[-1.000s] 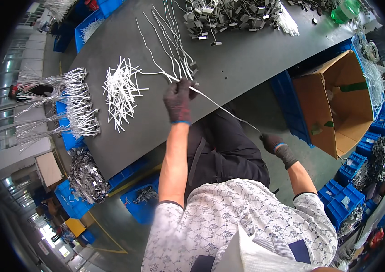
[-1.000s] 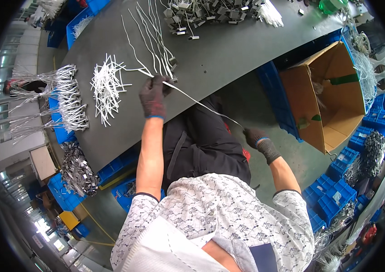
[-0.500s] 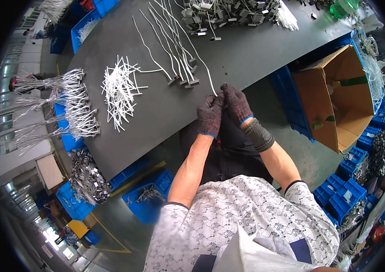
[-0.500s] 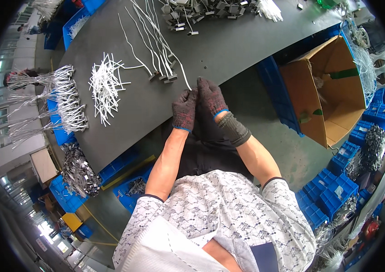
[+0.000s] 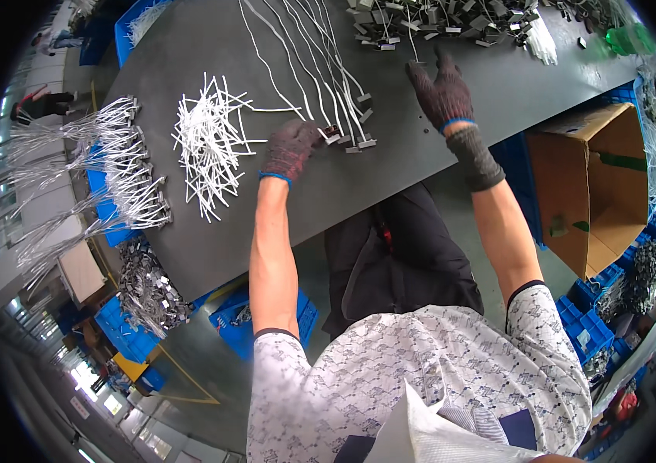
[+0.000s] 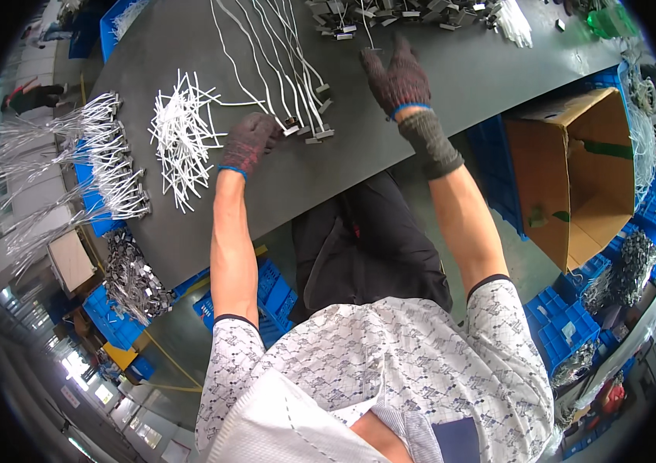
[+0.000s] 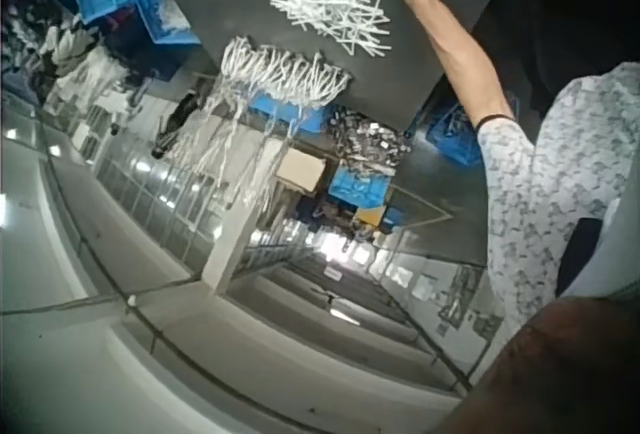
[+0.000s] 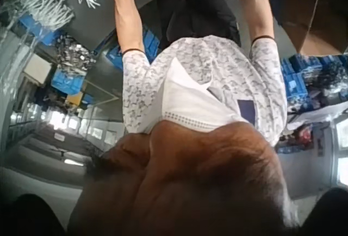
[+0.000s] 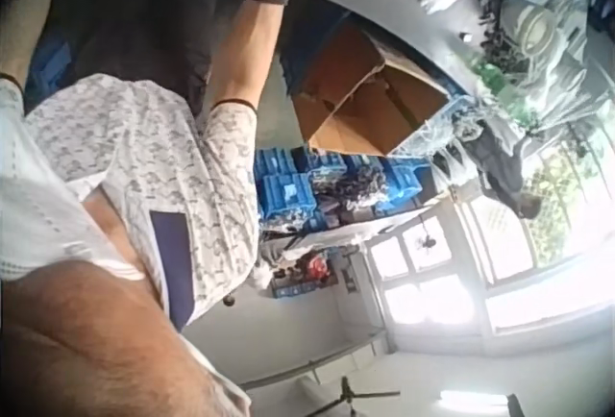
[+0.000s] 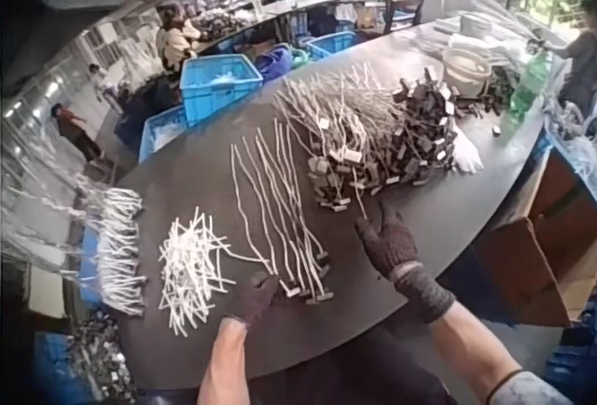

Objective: Sorting and bundling thin metal wires into organized groups on a factory workbench.

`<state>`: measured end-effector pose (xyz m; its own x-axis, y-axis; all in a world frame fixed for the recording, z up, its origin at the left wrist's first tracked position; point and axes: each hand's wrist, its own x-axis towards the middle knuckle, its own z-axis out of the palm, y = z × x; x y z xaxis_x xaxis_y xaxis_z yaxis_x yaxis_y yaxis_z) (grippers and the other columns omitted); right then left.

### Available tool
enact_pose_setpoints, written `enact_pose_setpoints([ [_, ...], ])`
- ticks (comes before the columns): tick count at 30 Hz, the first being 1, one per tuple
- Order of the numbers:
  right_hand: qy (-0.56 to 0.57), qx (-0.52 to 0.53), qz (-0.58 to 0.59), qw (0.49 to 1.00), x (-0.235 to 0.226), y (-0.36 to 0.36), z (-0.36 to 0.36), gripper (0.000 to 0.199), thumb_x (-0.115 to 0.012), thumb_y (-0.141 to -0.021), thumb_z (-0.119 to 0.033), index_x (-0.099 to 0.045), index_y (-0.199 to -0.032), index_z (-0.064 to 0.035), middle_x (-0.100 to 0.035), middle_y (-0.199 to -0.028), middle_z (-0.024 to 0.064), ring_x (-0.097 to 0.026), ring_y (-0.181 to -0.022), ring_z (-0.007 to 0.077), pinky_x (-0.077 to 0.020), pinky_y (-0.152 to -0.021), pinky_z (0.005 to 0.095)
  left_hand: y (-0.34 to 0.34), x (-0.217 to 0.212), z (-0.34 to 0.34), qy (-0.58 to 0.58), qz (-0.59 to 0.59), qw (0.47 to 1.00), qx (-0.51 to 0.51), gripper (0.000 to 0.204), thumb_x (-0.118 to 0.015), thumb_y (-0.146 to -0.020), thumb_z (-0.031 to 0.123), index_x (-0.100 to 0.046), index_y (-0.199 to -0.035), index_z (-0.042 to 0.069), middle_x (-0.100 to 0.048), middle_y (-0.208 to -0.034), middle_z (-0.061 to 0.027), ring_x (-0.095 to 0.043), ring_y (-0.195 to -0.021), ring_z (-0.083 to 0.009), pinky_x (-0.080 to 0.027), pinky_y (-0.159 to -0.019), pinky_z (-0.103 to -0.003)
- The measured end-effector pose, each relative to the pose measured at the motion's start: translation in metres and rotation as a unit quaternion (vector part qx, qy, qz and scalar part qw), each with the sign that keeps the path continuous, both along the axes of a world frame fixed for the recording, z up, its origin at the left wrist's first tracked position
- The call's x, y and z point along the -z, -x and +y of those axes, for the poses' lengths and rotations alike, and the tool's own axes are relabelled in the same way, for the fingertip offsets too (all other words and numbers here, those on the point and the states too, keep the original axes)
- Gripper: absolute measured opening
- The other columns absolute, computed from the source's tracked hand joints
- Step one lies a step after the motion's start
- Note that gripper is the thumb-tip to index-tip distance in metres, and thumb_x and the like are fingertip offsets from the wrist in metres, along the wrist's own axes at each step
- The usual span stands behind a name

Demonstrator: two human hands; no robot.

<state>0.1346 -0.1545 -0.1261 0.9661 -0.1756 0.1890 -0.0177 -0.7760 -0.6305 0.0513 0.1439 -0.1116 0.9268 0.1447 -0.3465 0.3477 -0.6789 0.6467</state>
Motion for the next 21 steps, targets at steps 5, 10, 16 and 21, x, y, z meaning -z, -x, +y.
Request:
enact_pose_setpoints([
  [5,-0.321,-0.077,0.172,0.928,0.024,-0.03,0.007,0.052,-0.066,-0.093,-0.043,-0.062,-0.129,-0.0058,-0.07,-0.111,0.0133,-0.07,-0.083,0.0216,-0.0548,-0.068,0.0323,-0.047,0.028,0.04,-0.035,0.066,0.986,-0.152,0.042,-0.058,-0.09,0.04,-0.073,-0.099,0.002,-0.072,-0.089,-0.0161,-0.068,-0.079,-0.0309,-0.054,-0.073,-0.043],
  [10,-0.471,-0.048,0.238,0.848,0.001,-0.011,-0.015,0.046,-0.066,-0.093,-0.042,-0.065,-0.123,-0.0063,-0.07,-0.1,0.0079,-0.067,-0.071,0.0164,-0.0522,-0.059,0.0278,-0.078,0.051,0.052,-0.262,0.072,0.951,-0.151,0.051,-0.057,-0.083,0.045,-0.074,-0.107,0.003,-0.07,-0.115,-0.0237,-0.068,-0.105,-0.0424,-0.054,-0.091,-0.05],
  [16,-0.386,-0.123,0.371,0.836,-0.053,0.046,-0.048,0.041,-0.063,-0.097,-0.043,-0.064,-0.105,-0.0026,-0.069,-0.093,0.0071,-0.062,-0.064,0.0126,-0.0499,-0.057,0.0273,-0.07,0.083,0.093,-0.323,0.101,0.939,-0.054,0.044,-0.061,-0.084,0.04,-0.075,-0.105,0.004,-0.071,-0.114,-0.0242,-0.069,-0.105,-0.0413,-0.055,-0.091,-0.05],
  [21,-0.367,-0.181,0.32,0.855,-0.038,0.128,-0.104,0.039,-0.056,-0.103,-0.038,-0.064,-0.115,-0.0016,-0.067,-0.084,0.0069,-0.06,-0.061,0.0121,-0.0479,-0.054,0.0272,-0.052,0.047,0.033,-0.262,0.083,0.96,-0.059,0.035,-0.062,-0.083,0.029,-0.076,-0.094,-0.001,-0.073,-0.095,-0.0252,-0.072,-0.091,-0.0433,-0.057,-0.084,-0.05],
])
